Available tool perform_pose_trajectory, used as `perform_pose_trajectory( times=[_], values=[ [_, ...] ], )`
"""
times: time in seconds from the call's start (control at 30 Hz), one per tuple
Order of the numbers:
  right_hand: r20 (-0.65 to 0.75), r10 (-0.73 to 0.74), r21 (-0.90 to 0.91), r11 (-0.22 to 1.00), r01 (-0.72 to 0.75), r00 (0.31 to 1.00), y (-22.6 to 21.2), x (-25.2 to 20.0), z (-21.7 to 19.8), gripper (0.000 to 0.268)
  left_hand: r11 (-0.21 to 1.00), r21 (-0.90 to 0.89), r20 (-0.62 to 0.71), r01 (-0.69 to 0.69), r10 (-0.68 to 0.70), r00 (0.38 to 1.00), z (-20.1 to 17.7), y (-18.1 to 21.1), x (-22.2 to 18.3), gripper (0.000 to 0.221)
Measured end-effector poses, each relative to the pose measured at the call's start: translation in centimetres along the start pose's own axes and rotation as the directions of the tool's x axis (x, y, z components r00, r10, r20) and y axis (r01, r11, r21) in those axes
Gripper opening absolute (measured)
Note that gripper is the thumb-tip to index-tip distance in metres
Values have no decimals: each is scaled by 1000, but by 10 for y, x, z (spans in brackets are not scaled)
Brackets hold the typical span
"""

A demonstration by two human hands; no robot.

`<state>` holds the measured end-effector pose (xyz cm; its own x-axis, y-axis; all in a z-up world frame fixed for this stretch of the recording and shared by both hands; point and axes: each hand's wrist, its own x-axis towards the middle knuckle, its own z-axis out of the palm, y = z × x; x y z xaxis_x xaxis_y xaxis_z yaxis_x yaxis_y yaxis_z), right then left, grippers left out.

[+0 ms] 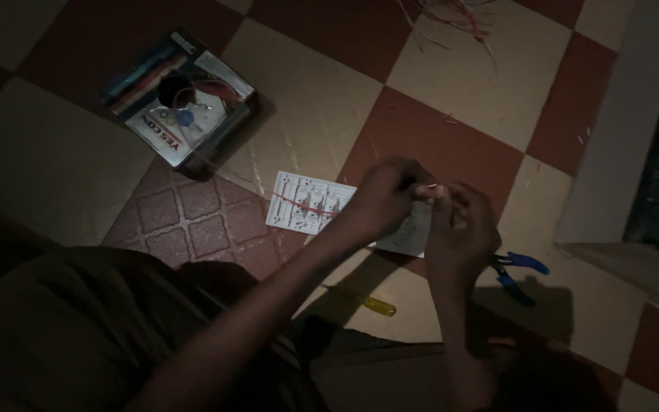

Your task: The person wires an electrical switchboard by stripping wires with pliers and connecting them to terminals using a screwdriver.

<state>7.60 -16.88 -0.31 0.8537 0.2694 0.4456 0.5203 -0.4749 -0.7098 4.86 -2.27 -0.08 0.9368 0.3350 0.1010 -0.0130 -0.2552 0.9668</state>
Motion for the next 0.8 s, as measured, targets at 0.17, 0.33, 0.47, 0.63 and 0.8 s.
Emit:
perform_pose_trajectory(
  times=[0.17, 0.33, 0.47, 0.63, 0.8],
  values=[
    [640, 298, -294, 947, -133, 709, -3, -13, -28, 28, 923, 384, 36, -15, 1, 999, -9, -27, 0, 11],
    [829, 558, -551, 803, 228, 38, -15, -44, -17, 56, 824, 562, 105, -70, 13, 994, 5, -61, -11, 9],
    [867, 458, -496, 827, 263, 196, -12, -53, -10, 35, 773, 625, 142, -108, 23, 990, 11, -68, -9, 12],
    [779, 497, -520, 853, -50, 381, 18, -34, -37, 44, 752, 637, 208, -170, 45, 977, 12, -69, -9, 19],
    [556, 630, -269, 753, -600, 542, 71, 0, -75, 46, 614, 734, 270, -290, 128, 954, 18, -61, -5, 12]
  ],
)
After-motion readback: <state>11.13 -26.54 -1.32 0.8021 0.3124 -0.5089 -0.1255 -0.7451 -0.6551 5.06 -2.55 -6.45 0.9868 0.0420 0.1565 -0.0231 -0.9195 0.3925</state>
